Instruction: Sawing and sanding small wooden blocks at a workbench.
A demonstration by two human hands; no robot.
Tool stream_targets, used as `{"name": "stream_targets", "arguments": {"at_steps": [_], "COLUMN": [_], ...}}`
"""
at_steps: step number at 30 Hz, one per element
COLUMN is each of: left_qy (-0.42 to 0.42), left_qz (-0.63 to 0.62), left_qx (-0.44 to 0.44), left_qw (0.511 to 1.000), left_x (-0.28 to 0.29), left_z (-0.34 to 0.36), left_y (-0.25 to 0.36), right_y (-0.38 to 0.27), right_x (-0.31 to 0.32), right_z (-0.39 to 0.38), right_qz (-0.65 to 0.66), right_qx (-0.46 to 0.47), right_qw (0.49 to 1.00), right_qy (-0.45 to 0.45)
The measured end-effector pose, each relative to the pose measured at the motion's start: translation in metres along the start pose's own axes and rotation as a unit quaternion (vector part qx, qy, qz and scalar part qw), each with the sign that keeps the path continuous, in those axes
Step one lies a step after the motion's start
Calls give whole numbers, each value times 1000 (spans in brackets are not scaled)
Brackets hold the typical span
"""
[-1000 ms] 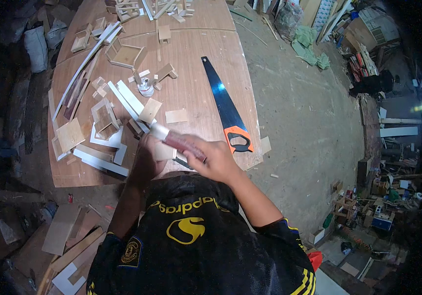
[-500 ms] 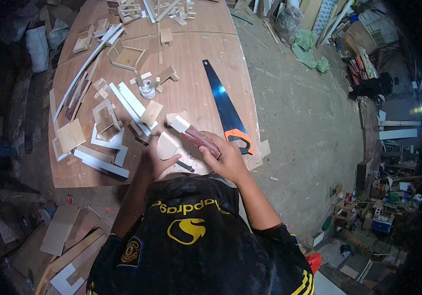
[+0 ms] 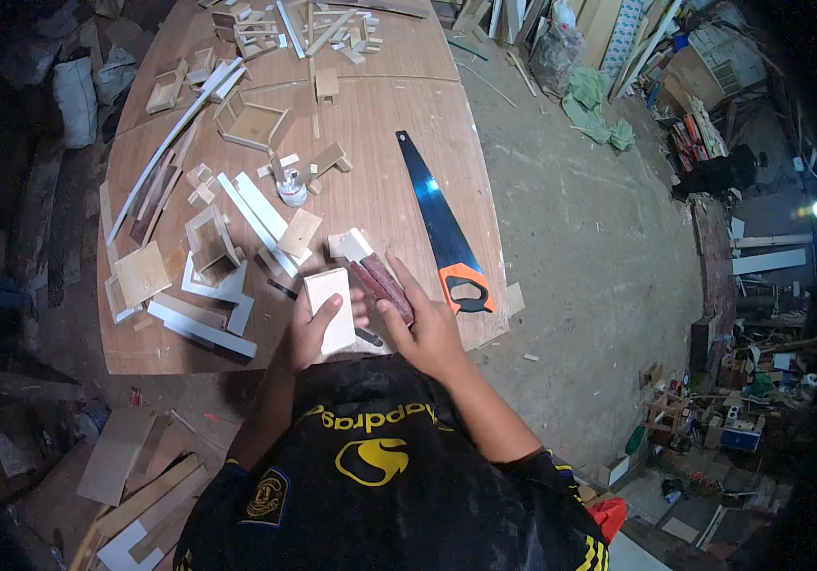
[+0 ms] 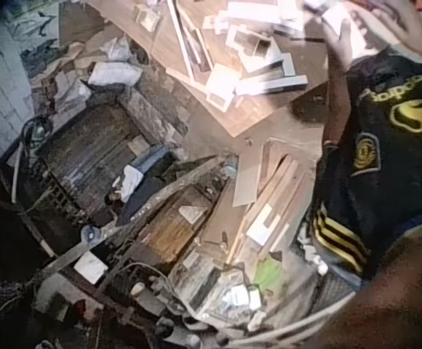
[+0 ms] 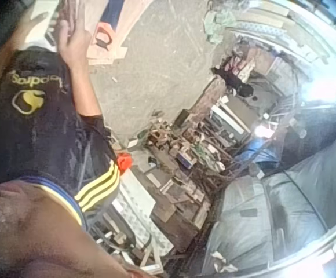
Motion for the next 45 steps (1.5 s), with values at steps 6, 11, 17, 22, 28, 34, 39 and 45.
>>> {"name": "stream_targets", "arguments": {"at_steps": [6, 11, 17, 22, 28, 34, 39, 45], "left_qy": [-10, -69, -39, -43, -83, -73, -90, -123], "left_qz": [42, 76, 161, 183, 179, 298, 396, 445], "left_qx": [6, -77, -61, -38, -48, -48, -36, -88], "left_qw": [999, 992, 984, 981, 979, 951, 913, 883], "left_x": [-18, -33, -55, -79, -117, -161, -185, -205], "left_z": [0, 10, 4, -2, -25, -50, -70, -83], "left_y": [-6, -11, -20, -31, -68, -101, -110, -118], "right_y": [-16, -36, -31, -20, -6, 14, 19, 30], "right_x": [-12, -7, 5, 14, 27, 31, 34, 40], "right_z": [2, -2, -33, -59, -110, -179, -234, -267], "right_qz": [-10, -117, -111, -72, -41, -43, -21, 12], "right_qx": [34, 6, 49, 48, -40, 46, 59, 32], "right_qw": [999, 993, 990, 992, 994, 978, 972, 987], "right_qy": [2, 1, 72, 96, 91, 197, 225, 154]}}
Point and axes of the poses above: each hand's wrist, its own z-axis towards the middle knuckle, its own x-axis out of the back of the hand, y = z × x, the point moved 5 cm from there along z, towards the middle knuckle, and after that the axes turned 15 degrees about -y, right-handed, at the moved point
